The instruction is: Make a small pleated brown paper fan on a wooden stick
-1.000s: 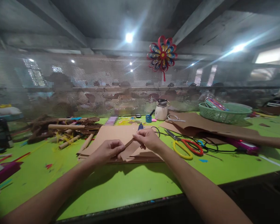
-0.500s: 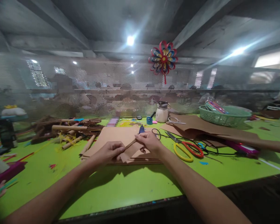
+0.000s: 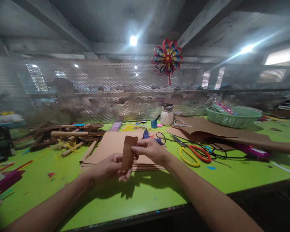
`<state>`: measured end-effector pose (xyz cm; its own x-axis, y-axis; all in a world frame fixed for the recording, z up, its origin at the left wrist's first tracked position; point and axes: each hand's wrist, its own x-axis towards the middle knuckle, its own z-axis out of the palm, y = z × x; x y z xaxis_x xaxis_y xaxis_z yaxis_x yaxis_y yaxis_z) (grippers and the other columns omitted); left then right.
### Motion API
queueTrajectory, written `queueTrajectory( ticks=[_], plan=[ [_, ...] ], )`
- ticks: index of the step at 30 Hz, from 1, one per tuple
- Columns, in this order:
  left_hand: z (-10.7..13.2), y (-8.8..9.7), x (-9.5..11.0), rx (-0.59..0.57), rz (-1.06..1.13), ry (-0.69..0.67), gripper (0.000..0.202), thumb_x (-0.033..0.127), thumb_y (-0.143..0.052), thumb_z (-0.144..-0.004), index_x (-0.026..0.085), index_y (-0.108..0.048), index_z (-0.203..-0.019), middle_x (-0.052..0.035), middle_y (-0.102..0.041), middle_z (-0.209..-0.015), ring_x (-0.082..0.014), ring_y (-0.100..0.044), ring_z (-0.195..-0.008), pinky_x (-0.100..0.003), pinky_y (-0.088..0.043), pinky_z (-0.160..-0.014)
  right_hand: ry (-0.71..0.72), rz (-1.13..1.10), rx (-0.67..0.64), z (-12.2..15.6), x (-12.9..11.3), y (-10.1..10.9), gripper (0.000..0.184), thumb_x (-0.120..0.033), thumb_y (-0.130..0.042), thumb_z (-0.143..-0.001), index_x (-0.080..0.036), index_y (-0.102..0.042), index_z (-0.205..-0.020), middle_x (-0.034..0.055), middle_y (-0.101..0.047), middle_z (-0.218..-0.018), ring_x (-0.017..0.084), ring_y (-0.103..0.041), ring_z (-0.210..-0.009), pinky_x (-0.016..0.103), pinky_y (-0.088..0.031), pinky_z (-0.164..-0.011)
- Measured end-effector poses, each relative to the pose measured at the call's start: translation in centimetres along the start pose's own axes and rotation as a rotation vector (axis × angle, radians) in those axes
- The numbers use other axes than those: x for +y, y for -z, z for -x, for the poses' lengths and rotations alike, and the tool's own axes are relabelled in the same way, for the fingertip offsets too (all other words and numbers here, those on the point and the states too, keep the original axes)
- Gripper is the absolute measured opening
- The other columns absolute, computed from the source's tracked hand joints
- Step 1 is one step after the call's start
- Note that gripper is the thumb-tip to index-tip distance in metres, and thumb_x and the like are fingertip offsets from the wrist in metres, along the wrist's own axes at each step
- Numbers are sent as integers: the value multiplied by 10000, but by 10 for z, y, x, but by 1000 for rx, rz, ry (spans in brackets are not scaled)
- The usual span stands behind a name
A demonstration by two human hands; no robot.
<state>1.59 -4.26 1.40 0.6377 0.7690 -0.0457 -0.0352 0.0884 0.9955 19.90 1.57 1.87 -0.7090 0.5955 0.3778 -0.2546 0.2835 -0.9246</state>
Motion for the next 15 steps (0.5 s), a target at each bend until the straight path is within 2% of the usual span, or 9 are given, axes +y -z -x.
queueTrajectory(
  ticks=[2,4,6,8,10,12,15],
  plan=[
    [-2,5,-1,66,-28,20,263,338,-607,-741,117,-613,-884,-89,-622,-735,-125,-552,-605,-245,-391,-560,-30,-52,14,-1,-1,1,255,-371,-595,-761,-116,-604,-762,19,-568,-676,105,-518,-615,267,-431,-641],
    [-4,12,1,195,-37,-22,225,292,-621,-726,129,-615,-880,-83,-623,-792,-114,-545,-639,-238,-405,-601,-73,-68,4,0,-1,1,289,-402,-596,-753,-122,-586,-823,24,-565,-726,106,-514,-647,259,-429,-652],
    [-5,18,6,359,-37,-125,250,298,-607,-731,147,-601,-930,-74,-615,-867,-119,-546,-711,-230,-412,-634,-125,10,-29,1,-1,1,297,-414,-577,-763,-120,-573,-808,13,-537,-703,92,-482,-618,225,-404,-603],
    [-4,19,11,458,-102,-186,311,394,-518,-788,148,-593,-963,-75,-605,-906,-133,-542,-762,-231,-415,-637,-158,158,-70,3,-1,0,304,-417,-537,-788,-120,-555,-724,-16,-475,-625,69,-409,-543,195,-338,-517],
    [-4,16,13,463,-275,-164,391,464,-471,-793,131,-605,-949,-73,-611,-848,-150,-541,-741,-242,-415,-615,-163,325,-108,4,-1,-2,329,-410,-497,-808,-122,-538,-656,-33,-418,-574,60,-341,-506,193,-276,-478],
    [-5,13,11,470,-511,-135,357,452,-550,-734,115,-633,-819,-50,-613,-743,-141,-528,-671,-229,-395,-573,-147,480,-118,3,0,-3,340,-401,-488,-807,-121,-538,-621,-36,-402,-555,62,-316,-505,200,-247,-472],
    [-7,11,6,512,-700,-143,286,395,-573,-713,115,-622,-681,0,-555,-546,-102,-467,-521,-208,-343,-492,-131,611,-48,1,4,-3,355,-399,-503,-790,-122,-537,-570,-35,-412,-520,65,-324,-494,206,-239,-465]
  ],
)
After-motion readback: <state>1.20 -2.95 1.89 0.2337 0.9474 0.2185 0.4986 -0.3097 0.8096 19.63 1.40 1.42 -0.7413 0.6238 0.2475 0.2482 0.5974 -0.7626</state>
